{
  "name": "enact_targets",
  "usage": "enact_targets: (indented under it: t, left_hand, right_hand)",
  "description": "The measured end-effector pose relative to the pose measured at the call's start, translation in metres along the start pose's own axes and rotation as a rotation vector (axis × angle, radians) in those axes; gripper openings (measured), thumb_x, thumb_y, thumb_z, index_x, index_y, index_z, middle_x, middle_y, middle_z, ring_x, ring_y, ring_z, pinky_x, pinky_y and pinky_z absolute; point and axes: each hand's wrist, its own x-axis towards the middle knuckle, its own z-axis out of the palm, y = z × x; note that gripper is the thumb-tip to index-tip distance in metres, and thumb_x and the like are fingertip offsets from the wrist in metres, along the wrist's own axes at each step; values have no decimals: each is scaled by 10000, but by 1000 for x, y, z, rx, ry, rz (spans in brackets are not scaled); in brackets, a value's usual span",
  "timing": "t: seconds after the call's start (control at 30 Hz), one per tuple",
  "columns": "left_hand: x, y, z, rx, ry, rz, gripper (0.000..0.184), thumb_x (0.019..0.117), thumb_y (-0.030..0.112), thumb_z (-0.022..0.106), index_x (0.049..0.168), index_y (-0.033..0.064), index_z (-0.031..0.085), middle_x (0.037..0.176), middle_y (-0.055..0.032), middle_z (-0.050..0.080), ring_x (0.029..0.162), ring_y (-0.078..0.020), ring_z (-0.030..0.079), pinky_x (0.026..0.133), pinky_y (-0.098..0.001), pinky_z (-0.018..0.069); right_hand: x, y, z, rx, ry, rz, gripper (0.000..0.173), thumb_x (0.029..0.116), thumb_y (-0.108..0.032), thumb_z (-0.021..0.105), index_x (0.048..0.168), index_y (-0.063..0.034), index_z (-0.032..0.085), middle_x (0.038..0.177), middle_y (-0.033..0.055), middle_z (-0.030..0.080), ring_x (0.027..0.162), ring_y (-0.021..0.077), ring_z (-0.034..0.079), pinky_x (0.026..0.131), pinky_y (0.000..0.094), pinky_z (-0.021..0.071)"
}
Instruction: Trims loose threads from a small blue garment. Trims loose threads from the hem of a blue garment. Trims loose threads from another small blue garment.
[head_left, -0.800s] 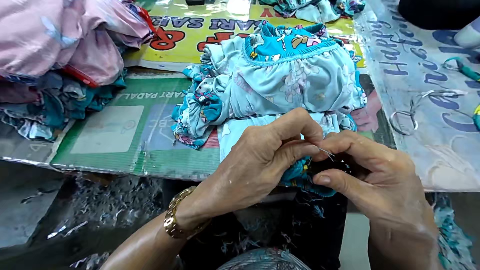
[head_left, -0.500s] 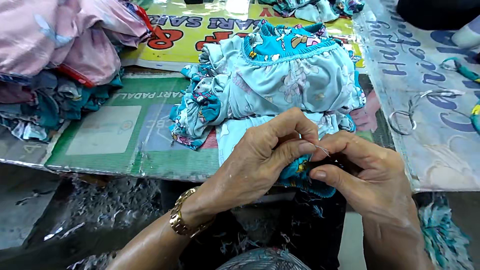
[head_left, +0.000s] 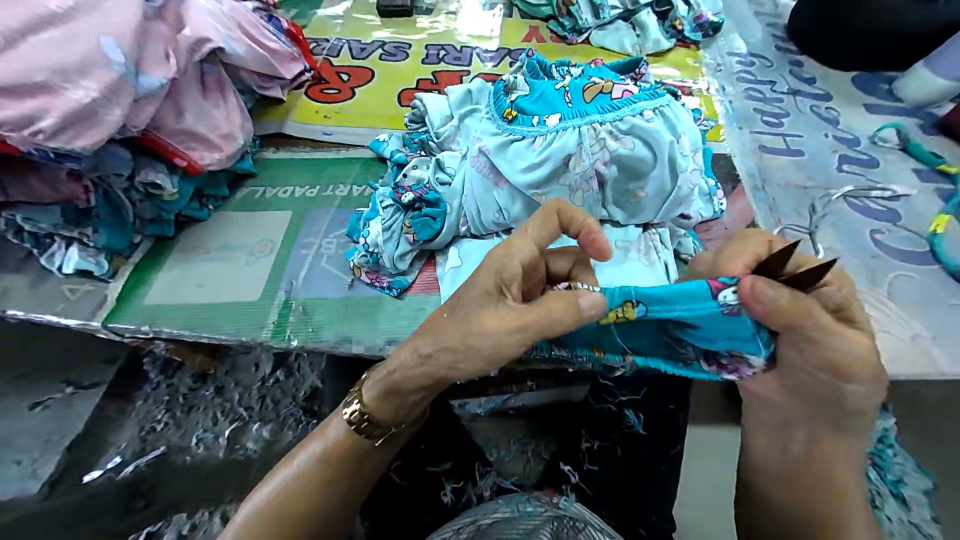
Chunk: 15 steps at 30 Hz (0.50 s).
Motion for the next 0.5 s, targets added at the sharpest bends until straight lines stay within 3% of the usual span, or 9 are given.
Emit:
enact_targets:
  t: [0.1, 0.2, 0.27, 0.33, 0.43, 0.5]
  left_hand:
    - [-2, 0, -3, -69, 91, -32, 137, 985, 113, 476, 1097, 149, 547, 726, 34, 573, 623, -18, 543, 569, -152, 456]
    - [-2, 2, -4, -102, 104, -36, 164, 1016, 165, 397, 1077, 154, 549, 674, 38, 521, 574, -15, 482, 533, -145, 405]
    - [-2, 4, -4, -98, 76, -43, 143, 1002, 165, 428, 1092, 155, 539, 683, 36, 537, 584, -18, 510, 543, -150, 432]
    - [0, 7, -3, -25, 46, -38, 207, 941, 81, 537, 1140, 138, 527, 709, 25, 575, 594, -20, 548, 543, -148, 465]
    - [5, 12, 0, 355, -14, 47, 293, 914, 36, 654, 1177, 71, 531, 774, 38, 594, 632, -13, 577, 553, -140, 510]
    - [12, 3, -4, 877, -5, 135, 176, 966, 116, 631, 1137, 72, 615, 835, 40, 627, 685, -36, 595, 591, -198, 516]
  right_hand:
    - [-6, 1, -9, 100, 118, -4, 107, 995, -233, 639, 989, -174, 728, 882, -70, 682, 773, 20, 655, 710, 194, 578]
    - [-12, 4, -12, 116, 179, 15, 116, 989, -208, 636, 990, -173, 747, 881, -65, 694, 785, 27, 668, 736, 210, 590]
    - [-14, 5, -11, 144, 190, 24, 113, 985, -195, 642, 986, -164, 750, 882, -54, 700, 786, 32, 674, 738, 216, 595]
    - [-13, 4, -8, 166, 187, 29, 97, 982, -200, 657, 980, -163, 746, 891, -51, 697, 789, 32, 673, 731, 210, 595]
    - [-7, 6, -4, 86, 177, 47, 86, 979, -201, 657, 968, -178, 739, 872, -64, 697, 759, 15, 669, 692, 190, 588]
    - [-2, 15, -5, -275, 156, 55, 78, 1000, -192, 616, 950, -190, 676, 803, -105, 636, 674, -32, 601, 602, 138, 533]
